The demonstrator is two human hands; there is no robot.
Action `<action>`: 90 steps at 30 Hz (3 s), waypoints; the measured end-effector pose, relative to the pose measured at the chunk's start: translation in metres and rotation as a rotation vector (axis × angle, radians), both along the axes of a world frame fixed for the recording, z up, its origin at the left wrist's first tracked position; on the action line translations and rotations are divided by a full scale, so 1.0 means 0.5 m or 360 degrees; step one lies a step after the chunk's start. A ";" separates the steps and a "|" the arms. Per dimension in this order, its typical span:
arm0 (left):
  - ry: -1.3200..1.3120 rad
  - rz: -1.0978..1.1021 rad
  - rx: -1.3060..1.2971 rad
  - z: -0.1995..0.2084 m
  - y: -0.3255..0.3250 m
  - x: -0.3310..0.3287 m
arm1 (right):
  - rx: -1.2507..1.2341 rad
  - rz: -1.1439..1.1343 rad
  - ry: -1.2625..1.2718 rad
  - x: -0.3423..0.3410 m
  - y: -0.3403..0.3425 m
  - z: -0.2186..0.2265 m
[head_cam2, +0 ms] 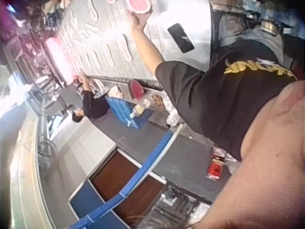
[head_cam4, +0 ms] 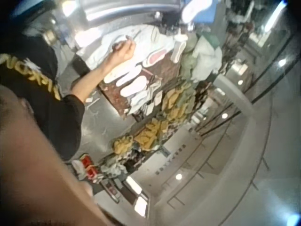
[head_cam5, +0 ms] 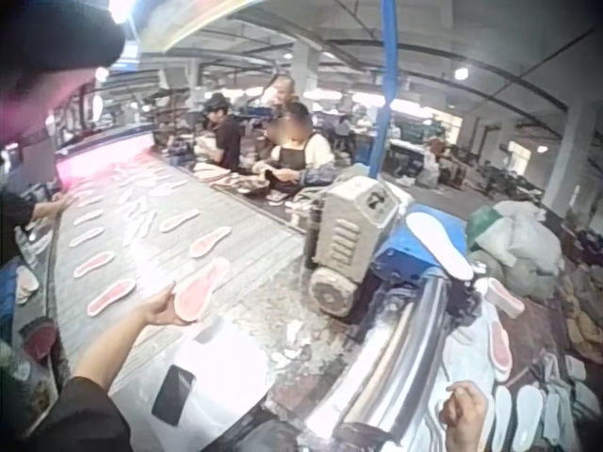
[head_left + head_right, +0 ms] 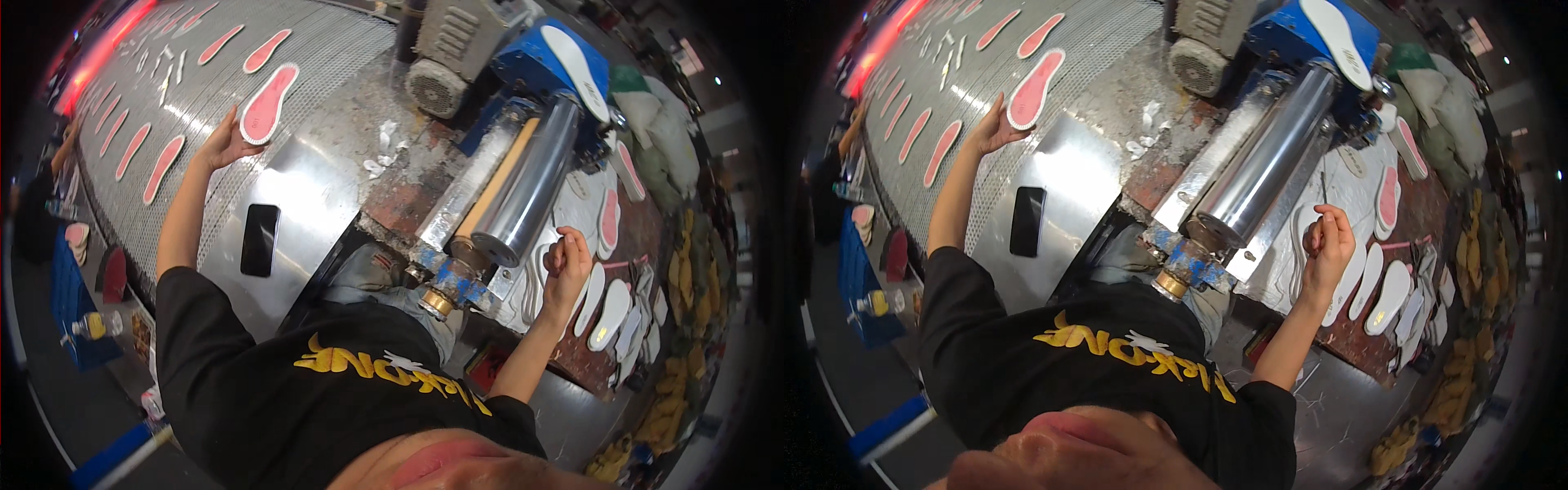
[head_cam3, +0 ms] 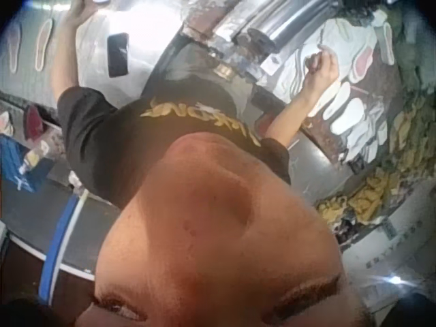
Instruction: Applying adhesive to shoe insoles using a roller machine.
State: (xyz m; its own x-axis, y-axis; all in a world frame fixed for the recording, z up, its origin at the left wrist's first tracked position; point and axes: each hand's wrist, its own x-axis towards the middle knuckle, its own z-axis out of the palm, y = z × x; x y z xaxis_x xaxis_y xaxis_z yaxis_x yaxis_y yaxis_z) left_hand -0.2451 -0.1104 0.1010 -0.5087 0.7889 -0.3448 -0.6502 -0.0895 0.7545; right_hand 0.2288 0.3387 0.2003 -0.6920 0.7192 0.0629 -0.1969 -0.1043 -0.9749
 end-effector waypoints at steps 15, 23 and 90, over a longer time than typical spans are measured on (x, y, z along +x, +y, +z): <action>0.0185 0.0950 -0.1050 -0.204 -0.027 -0.220 | -0.0174 -0.0539 -0.0291 0.139 -0.026 -0.074; 0.0904 0.0457 -0.0790 -0.231 0.219 -0.318 | 0.1077 -0.0975 -0.1195 0.222 -0.018 -0.074; 0.2695 -0.1139 0.0375 0.369 0.564 0.353 | 0.0180 -0.0728 -0.0052 -0.009 -0.029 0.099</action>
State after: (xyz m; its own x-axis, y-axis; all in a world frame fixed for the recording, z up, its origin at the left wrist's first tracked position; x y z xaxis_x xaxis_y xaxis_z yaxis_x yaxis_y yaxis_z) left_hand -0.0684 0.1714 0.2856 0.2601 0.9330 0.2489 0.7361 -0.3584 0.5743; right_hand 0.2245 0.3245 0.2499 -0.3086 0.9405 0.1421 -0.1671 0.0935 -0.9815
